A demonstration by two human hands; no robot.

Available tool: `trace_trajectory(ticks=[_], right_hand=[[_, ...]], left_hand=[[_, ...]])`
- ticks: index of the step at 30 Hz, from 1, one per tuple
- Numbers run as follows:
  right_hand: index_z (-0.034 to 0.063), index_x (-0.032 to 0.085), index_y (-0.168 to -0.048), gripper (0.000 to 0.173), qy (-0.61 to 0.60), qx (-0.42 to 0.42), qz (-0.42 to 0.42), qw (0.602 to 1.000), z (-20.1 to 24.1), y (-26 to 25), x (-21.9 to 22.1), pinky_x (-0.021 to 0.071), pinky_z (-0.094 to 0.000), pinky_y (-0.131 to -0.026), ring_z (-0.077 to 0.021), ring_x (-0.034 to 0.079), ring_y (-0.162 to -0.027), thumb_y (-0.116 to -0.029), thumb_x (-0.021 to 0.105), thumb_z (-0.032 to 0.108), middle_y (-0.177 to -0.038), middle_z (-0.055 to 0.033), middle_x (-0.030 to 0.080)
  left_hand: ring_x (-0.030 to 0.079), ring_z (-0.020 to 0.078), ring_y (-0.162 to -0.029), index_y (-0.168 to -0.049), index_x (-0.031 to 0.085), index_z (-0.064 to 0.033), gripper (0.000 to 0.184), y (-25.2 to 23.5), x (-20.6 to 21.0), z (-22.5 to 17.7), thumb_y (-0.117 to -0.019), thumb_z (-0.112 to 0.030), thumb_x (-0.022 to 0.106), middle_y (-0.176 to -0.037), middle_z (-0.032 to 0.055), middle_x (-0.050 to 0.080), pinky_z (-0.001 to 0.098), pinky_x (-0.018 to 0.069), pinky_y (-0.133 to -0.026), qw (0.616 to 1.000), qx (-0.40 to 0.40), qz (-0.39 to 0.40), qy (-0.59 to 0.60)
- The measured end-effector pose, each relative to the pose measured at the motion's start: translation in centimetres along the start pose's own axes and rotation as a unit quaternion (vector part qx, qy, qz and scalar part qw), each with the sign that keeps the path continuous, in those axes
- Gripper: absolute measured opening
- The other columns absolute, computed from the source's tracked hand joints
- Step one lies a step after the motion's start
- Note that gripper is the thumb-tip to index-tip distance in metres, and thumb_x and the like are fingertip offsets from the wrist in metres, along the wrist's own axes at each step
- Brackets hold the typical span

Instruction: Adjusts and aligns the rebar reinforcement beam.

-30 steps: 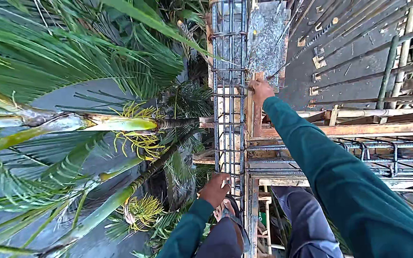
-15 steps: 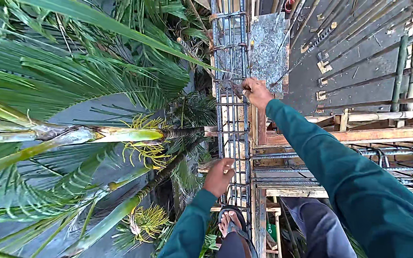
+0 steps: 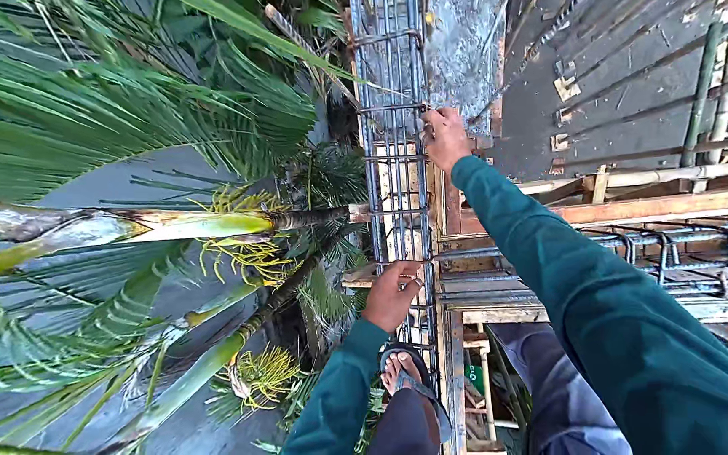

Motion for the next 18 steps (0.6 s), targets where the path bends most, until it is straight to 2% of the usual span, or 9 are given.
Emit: trace_trajectory(ticks=[2,5,7,9,11,13,14,16,18], right_hand=[[0.0085,0.059,-0.144,0.047,0.008,0.010,0.023,1.000,-0.5,0.2,0.2,0.0415,-0.0612,-0.113,-0.0463,0.048,-0.138,-0.0992,0.066,0.022,-0.148,-0.0253,0.052],[0.0119,0.051,-0.151,0.058,-0.013,0.039,0.049,0.998,-0.1,1.4,-1.2,0.0430,-0.0612,-0.112,-0.0456,0.047,-0.139,-0.0964,0.070,0.021,-0.153,-0.0245,0.047],[0.0084,0.057,-0.144,0.050,-0.072,0.054,0.031,0.995,-0.1,3.3,-4.3,0.0458,-0.0567,-0.111,-0.0400,0.052,-0.136,-0.0968,0.069,0.019,-0.149,-0.0226,0.051],[0.0058,0.062,-0.135,0.038,-0.117,0.072,-0.005,0.991,-3.0,8.3,-8.8,0.0500,-0.0494,-0.108,-0.0315,0.058,-0.129,-0.0986,0.066,0.018,-0.141,-0.0187,0.058],[0.0021,0.062,-0.133,0.038,-0.110,0.096,-0.065,0.987,-8.0,14.7,-14.3,0.0508,-0.0460,-0.108,-0.0281,0.059,-0.128,-0.0997,0.066,0.022,-0.137,-0.0184,0.061],[-0.0024,0.056,-0.136,0.046,-0.076,0.209,-0.131,0.966,-15.0,22.4,-19.3,0.0497,-0.0488,-0.108,-0.0326,0.057,-0.129,-0.0992,0.067,0.022,-0.138,-0.0234,0.058],[-0.0047,0.053,-0.138,0.051,-0.060,0.287,-0.164,0.942,-19.1,26.2,-21.1,0.0474,-0.0523,-0.110,-0.0369,0.055,-0.131,-0.0985,0.067,0.023,-0.140,-0.0267,0.056],[-0.0080,0.043,-0.147,0.064,-0.046,0.419,-0.199,0.885,-26.4,32.6,-22.9,0.0407,-0.0604,-0.114,-0.0465,0.047,-0.138,-0.0980,0.067,0.027,-0.148,-0.0338,0.046],[-0.0069,0.037,-0.151,0.073,-0.013,0.499,-0.174,0.849,-32.0,36.6,-22.7,0.0392,-0.0654,-0.112,-0.0514,0.043,-0.140,-0.0978,0.068,0.034,-0.153,-0.0362,0.039]], left_hand=[[0.067,0.0210,-0.119,-0.136,0.060,-0.0025,0.036,0.0,0.2,-0.3,-0.1013,-0.011,0.059,-0.136,0.0143,0.064,0.0392,0.0547,-0.103,1.000,-0.003,0.007,-0.009],[0.065,0.0222,-0.122,-0.138,0.059,-0.0024,0.036,0.0,0.2,-1.5,-0.1030,-0.013,0.058,-0.139,0.0151,0.062,0.0397,0.0527,-0.106,0.998,-0.022,0.026,-0.062],[0.064,0.0252,-0.124,-0.139,0.059,-0.0028,0.037,0.1,1.0,-2.7,-0.1045,-0.014,0.056,-0.141,0.0164,0.061,0.0432,0.0511,-0.107,0.990,-0.031,0.059,-0.122],[0.063,0.0285,-0.125,-0.140,0.059,-0.0049,0.037,0.4,3.7,-3.6,-0.1047,-0.016,0.055,-0.141,0.0170,0.061,0.0477,0.0494,-0.108,0.971,-0.035,0.127,-0.200],[0.059,0.0338,-0.130,-0.142,0.058,-0.0060,0.040,0.5,7.5,-4.6,-0.1036,-0.018,0.056,-0.143,0.0194,0.058,0.0541,0.0466,-0.110,0.936,-0.035,0.205,-0.284],[0.052,0.0388,-0.137,-0.146,0.055,-0.0058,0.047,0.4,12.3,-4.9,-0.1013,-0.020,0.060,-0.148,0.0213,0.053,0.0598,0.0438,-0.112,0.900,-0.028,0.253,-0.354],[0.048,0.0411,-0.140,-0.149,0.051,-0.0050,0.053,-0.1,14.9,-5.1,-0.0995,-0.020,0.062,-0.152,0.0226,0.049,0.0614,0.0426,-0.112,0.887,-0.018,0.258,-0.381],[0.040,0.0429,-0.146,-0.155,0.042,-0.0036,0.066,-1.9,19.7,-5.1,-0.0967,-0.019,0.066,-0.158,0.0248,0.041,0.0604,0.0351,-0.117,0.882,0.002,0.229,-0.412],[0.033,0.0448,-0.150,-0.159,0.036,-0.0051,0.073,-3.9,23.4,-4.6,-0.0946,-0.020,0.068,-0.161,0.0274,0.034,0.0600,0.0251,-0.122,0.893,0.008,0.159,-0.420]])
Point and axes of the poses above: each hand's wrist, its own y-axis away from the middle knuckle, its own x-axis out of the palm, z = x × y, the point moved 5 cm from there along -y, towards the middle knuckle
